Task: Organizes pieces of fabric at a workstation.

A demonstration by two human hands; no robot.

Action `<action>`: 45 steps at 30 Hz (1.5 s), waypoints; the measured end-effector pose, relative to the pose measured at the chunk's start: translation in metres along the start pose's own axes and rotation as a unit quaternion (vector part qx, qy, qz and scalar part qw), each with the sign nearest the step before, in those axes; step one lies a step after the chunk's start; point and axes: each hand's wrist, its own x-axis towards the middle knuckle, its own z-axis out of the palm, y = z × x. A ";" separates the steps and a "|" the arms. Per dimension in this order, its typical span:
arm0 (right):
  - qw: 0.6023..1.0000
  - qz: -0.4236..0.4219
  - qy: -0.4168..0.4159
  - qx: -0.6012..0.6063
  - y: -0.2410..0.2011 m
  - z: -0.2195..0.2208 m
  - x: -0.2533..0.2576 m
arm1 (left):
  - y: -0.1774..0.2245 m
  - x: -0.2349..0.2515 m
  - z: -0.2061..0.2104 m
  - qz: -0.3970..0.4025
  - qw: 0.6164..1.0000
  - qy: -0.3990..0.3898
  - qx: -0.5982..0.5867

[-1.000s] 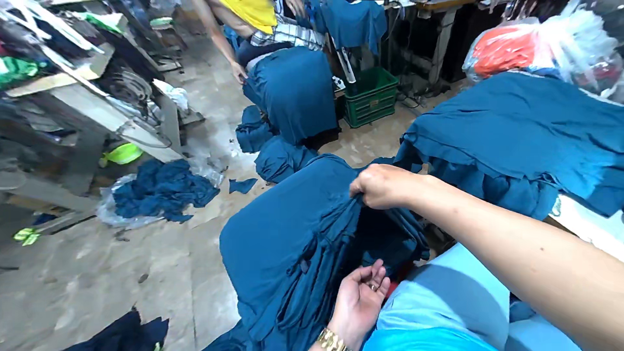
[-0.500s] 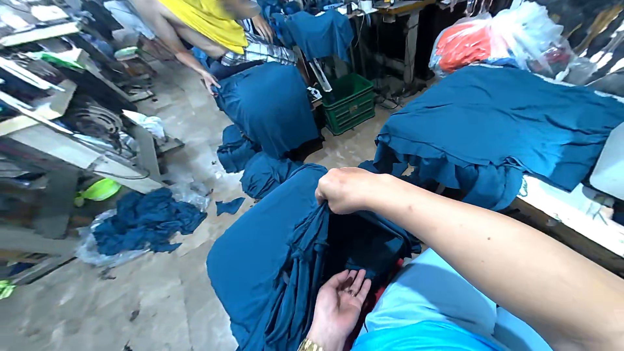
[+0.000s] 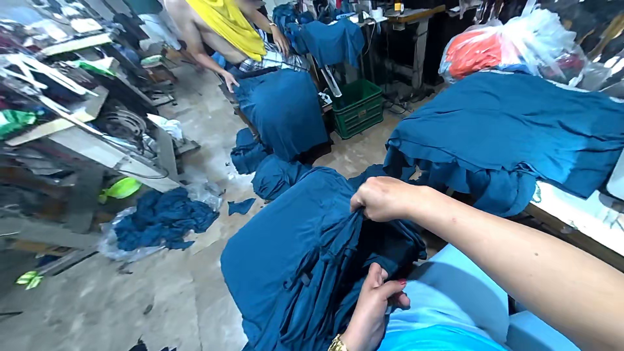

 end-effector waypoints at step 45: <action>0.995 -0.078 0.044 -0.040 -0.029 0.007 0.025 | 0.008 0.006 -0.024 -0.025 0.952 0.242 -0.186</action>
